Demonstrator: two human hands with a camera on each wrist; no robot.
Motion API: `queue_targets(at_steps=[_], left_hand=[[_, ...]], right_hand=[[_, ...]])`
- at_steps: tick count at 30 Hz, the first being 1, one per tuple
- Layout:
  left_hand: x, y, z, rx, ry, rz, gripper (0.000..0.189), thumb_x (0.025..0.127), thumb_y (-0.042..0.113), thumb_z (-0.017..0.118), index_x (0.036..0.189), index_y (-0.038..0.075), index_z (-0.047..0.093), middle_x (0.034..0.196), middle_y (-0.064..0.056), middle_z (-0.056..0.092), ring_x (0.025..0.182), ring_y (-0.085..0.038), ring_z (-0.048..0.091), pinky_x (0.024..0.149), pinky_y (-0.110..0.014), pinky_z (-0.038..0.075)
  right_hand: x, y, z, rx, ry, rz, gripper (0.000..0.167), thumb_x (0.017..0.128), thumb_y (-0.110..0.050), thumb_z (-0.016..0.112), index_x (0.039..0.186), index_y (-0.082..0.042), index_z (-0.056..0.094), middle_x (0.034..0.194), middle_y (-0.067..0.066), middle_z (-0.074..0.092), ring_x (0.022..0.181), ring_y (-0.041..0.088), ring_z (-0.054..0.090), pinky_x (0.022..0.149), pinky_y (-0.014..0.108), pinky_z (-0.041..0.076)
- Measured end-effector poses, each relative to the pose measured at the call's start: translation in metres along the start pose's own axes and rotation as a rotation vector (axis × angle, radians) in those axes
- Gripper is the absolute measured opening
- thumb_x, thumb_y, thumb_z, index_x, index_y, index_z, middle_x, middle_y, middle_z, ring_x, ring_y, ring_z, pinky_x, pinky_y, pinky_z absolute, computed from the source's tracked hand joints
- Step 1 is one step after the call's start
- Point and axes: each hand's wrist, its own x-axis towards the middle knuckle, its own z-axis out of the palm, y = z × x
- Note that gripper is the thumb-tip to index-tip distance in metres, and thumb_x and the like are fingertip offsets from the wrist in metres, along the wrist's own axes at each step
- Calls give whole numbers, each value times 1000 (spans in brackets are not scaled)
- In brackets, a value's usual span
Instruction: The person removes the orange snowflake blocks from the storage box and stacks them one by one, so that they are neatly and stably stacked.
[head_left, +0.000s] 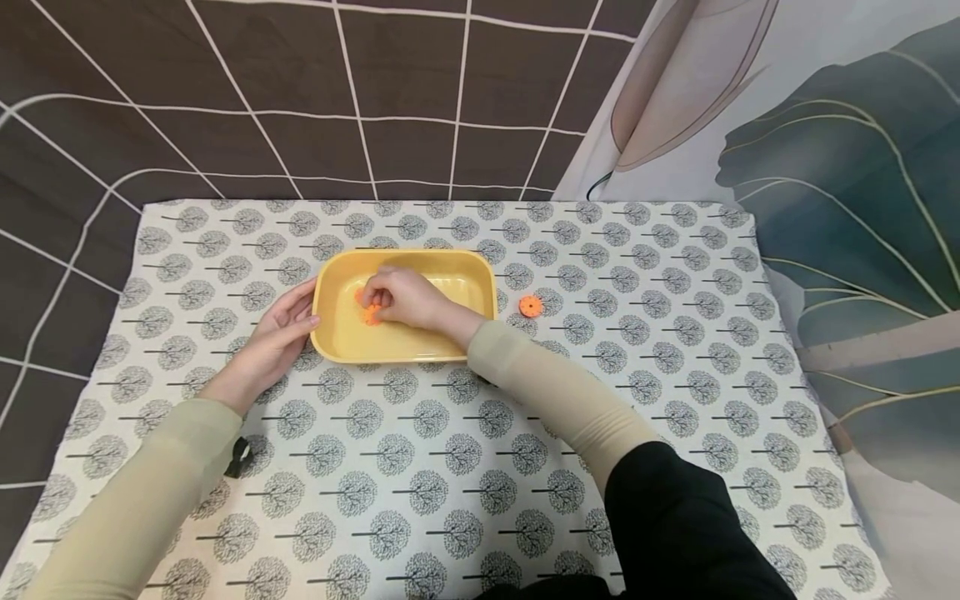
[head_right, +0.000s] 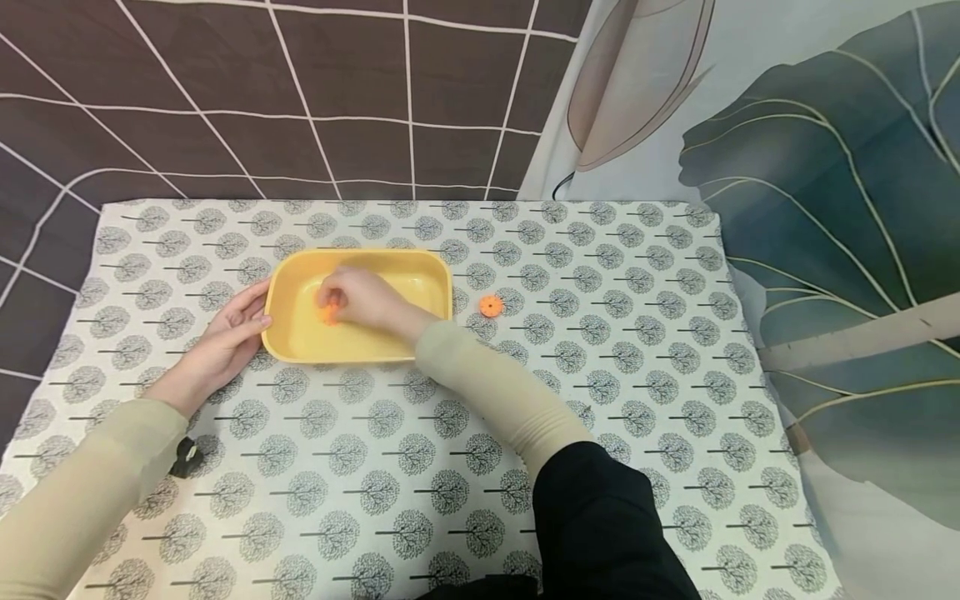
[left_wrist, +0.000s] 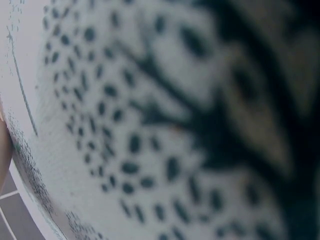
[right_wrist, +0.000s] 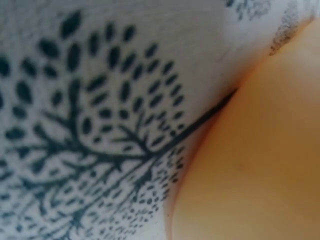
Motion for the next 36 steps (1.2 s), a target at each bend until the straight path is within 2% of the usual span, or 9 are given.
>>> queue_targets(at_steps=[5, 9, 18, 22, 27, 29, 34, 36], left_hand=[[-1, 1, 0, 12, 1, -5, 68, 104, -6, 53, 166, 6, 28, 179, -14, 14, 152, -1, 41, 129, -17, 32], [-1, 1, 1, 22, 2, -8, 68, 104, -6, 53, 166, 6, 27, 179, -13, 13, 159, -9, 33, 128, -16, 32], [0, 1, 1, 22, 8, -25, 70, 104, -6, 52, 167, 6, 24, 179, -13, 11, 166, -20, 20, 132, -21, 27], [0, 1, 0, 17, 5, -27, 70, 105, -6, 52, 167, 7, 24, 179, -12, 11, 163, -14, 26, 132, -20, 28], [0, 0, -1, 5, -3, -16, 69, 105, -6, 53, 167, 8, 26, 179, -12, 12, 145, 7, 47, 129, -17, 31], [0, -1, -1, 6, -5, -13, 69, 105, -6, 53, 167, 8, 26, 179, -11, 12, 139, 10, 50, 128, -16, 32], [0, 0, -1, 11, -4, -15, 68, 105, -5, 53, 166, 8, 27, 179, -11, 13, 142, 8, 49, 129, -17, 31], [-1, 1, 0, 11, 1, -19, 69, 105, -6, 53, 166, 8, 27, 179, -11, 12, 150, 2, 43, 129, -17, 31]], right_hand=[[-2, 2, -5, 146, 9, 13, 17, 90, 1, 81, 106, -1, 76, 102, 12, 75, 90, 15, 67, 81, 11, 58], [-7, 1, -13, 222, 28, 36, 20, 87, -1, 85, 105, -2, 77, 98, 11, 74, 86, 14, 66, 80, 15, 60], [-31, 2, -45, 238, 76, 41, 16, 92, 0, 80, 107, -1, 76, 101, 12, 75, 92, 17, 66, 85, 19, 59], [-43, 6, -57, 232, 114, 57, 16, 92, -2, 80, 107, -1, 77, 102, 12, 76, 93, 18, 67, 86, 20, 60], [-57, 14, -71, 227, 174, 70, 15, 93, -1, 78, 108, 0, 77, 102, 14, 76, 91, 19, 67, 86, 22, 60], [-64, 16, -77, 233, 196, 90, 15, 93, -1, 77, 108, 0, 77, 102, 14, 76, 91, 19, 67, 86, 22, 60], [-81, 25, -90, 251, 235, 110, 16, 94, 0, 76, 109, 2, 77, 103, 17, 76, 91, 16, 66, 86, 21, 59], [-87, 30, -93, 256, 243, 118, 16, 94, 0, 76, 109, 3, 77, 104, 18, 77, 90, 15, 65, 85, 20, 59]])
